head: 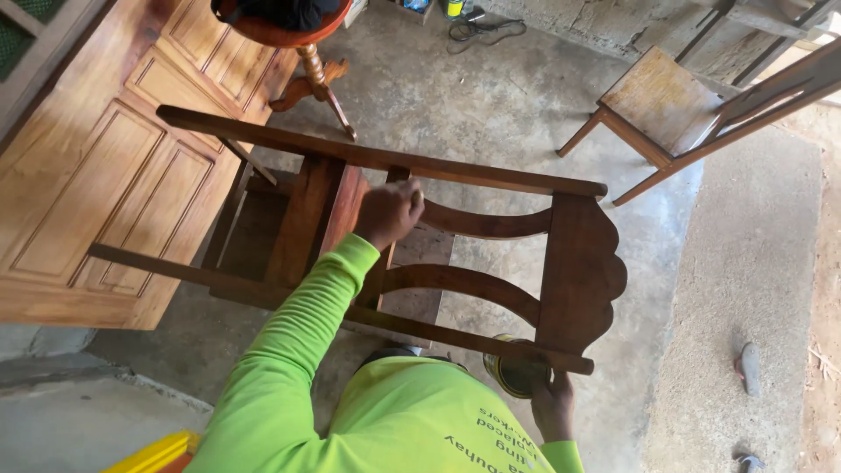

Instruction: Painting or staining a wooden chair with a brush.

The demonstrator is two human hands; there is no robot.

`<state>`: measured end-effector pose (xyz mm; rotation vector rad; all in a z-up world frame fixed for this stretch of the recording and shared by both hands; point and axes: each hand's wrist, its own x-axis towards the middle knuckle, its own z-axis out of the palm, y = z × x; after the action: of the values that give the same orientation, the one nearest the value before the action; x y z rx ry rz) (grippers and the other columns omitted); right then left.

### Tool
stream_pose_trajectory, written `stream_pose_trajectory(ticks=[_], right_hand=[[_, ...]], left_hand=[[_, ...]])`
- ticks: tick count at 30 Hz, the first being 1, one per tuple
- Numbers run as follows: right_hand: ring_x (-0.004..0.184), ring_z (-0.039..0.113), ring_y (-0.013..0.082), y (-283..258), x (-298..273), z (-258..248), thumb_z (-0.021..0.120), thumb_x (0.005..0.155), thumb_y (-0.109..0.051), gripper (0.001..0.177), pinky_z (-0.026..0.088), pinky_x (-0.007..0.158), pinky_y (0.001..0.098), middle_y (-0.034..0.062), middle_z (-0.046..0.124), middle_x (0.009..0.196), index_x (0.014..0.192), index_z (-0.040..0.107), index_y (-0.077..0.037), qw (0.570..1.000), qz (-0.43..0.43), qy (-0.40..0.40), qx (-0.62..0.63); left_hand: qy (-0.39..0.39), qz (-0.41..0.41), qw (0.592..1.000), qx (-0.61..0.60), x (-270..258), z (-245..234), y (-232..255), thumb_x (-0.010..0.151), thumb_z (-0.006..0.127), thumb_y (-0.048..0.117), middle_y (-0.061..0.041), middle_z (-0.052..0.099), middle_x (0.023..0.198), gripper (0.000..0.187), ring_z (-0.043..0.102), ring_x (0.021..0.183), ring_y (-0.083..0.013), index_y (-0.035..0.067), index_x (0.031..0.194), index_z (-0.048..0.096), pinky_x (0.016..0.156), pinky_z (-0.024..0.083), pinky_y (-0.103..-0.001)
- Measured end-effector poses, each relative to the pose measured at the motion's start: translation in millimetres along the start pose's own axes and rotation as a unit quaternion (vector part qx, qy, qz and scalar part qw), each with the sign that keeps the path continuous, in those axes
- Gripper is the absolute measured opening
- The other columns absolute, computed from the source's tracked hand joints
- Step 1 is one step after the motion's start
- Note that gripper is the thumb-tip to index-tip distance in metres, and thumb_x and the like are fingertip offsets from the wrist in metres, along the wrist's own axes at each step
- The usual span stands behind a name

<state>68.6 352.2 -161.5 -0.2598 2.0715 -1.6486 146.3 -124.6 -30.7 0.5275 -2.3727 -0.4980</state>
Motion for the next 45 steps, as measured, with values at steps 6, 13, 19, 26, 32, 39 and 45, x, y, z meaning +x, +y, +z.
stream_pose_trajectory(ticks=[6,13,19,26,32,39,45], right_hand=[[0.067,0.049,0.0184,-9.4,-8.4,10.7,0.066,0.099,-0.009,0.041,0.040,0.055,0.0312,0.0180,0.064,0.094,0.139,0.061,-0.003,0.987,0.120,0.077,-0.068],[0.073,0.058,0.0020,-7.4,-11.6,19.6,0.055,0.091,0.006,0.051,0.044,0.056,0.0188,0.0064,0.064,0.110,0.140,0.051,-0.002,0.988,0.025,0.058,0.138],[0.059,0.047,0.0047,-10.4,-16.1,24.4,0.054,0.089,0.008,0.051,0.035,0.045,0.0208,0.0051,0.060,0.100,0.138,0.051,-0.004,0.983,0.039,0.066,0.167],[0.060,0.048,0.0032,-11.9,-13.7,29.9,0.052,0.089,0.008,0.052,0.036,0.046,0.0196,0.0035,0.061,0.104,0.140,0.050,-0.005,0.987,0.015,0.078,0.142],[0.056,0.046,0.0035,-10.9,-13.4,30.4,0.053,0.090,0.007,0.052,0.034,0.044,0.0202,0.0053,0.061,0.102,0.142,0.050,-0.004,0.986,0.026,0.085,0.139],[0.067,0.049,0.0036,-12.8,-13.6,29.4,0.052,0.088,0.010,0.058,0.038,0.050,0.0191,0.0062,0.060,0.110,0.144,0.048,-0.002,0.982,0.010,0.060,0.177],[0.068,0.048,0.0042,-1.7,-9.2,25.9,0.052,0.087,0.010,0.058,0.035,0.048,0.0194,0.0044,0.060,0.110,0.143,0.047,-0.004,0.982,0.037,0.074,0.167]], left_hand=[[-0.009,-0.020,0.998,-0.062,13.2,-14.2,6.7,0.101,0.060,0.022,-0.013,0.068,0.074,0.014,0.068,0.066,-0.0375,0.011,0.094,0.060,0.058,0.052,-0.050],[-0.009,-0.036,0.999,-0.008,19.8,-0.6,-13.7,0.098,0.061,0.023,-0.014,0.068,0.074,0.017,0.067,0.066,-0.0381,0.008,0.091,0.059,0.057,0.051,-0.051],[-0.013,-0.123,0.985,-0.119,27.6,2.5,-32.5,0.100,0.062,0.027,-0.014,0.071,0.075,0.023,0.071,0.070,-0.0365,0.009,0.087,0.065,0.061,0.055,-0.047],[0.023,-0.106,0.986,-0.125,24.8,-12.4,-65.2,0.101,0.064,0.025,-0.016,0.072,0.082,0.019,0.072,0.078,-0.0376,0.007,0.094,0.067,0.065,0.057,-0.045],[-0.070,-0.065,0.987,-0.132,32.1,-51.5,-59.4,0.103,0.065,0.029,-0.014,0.072,0.084,0.021,0.072,0.076,-0.0345,0.008,0.103,0.067,0.068,0.056,-0.044],[-0.163,0.015,0.984,-0.075,22.8,-61.2,-60.6,0.095,0.072,0.030,-0.010,0.075,0.096,0.023,0.072,0.087,-0.0309,0.011,0.109,0.072,0.076,0.057,-0.044],[-0.174,0.041,0.980,-0.093,0.1,-56.4,-69.8,0.087,0.073,0.023,-0.011,0.076,0.097,0.023,0.073,0.085,-0.0296,0.007,0.104,0.072,0.079,0.056,-0.045]])
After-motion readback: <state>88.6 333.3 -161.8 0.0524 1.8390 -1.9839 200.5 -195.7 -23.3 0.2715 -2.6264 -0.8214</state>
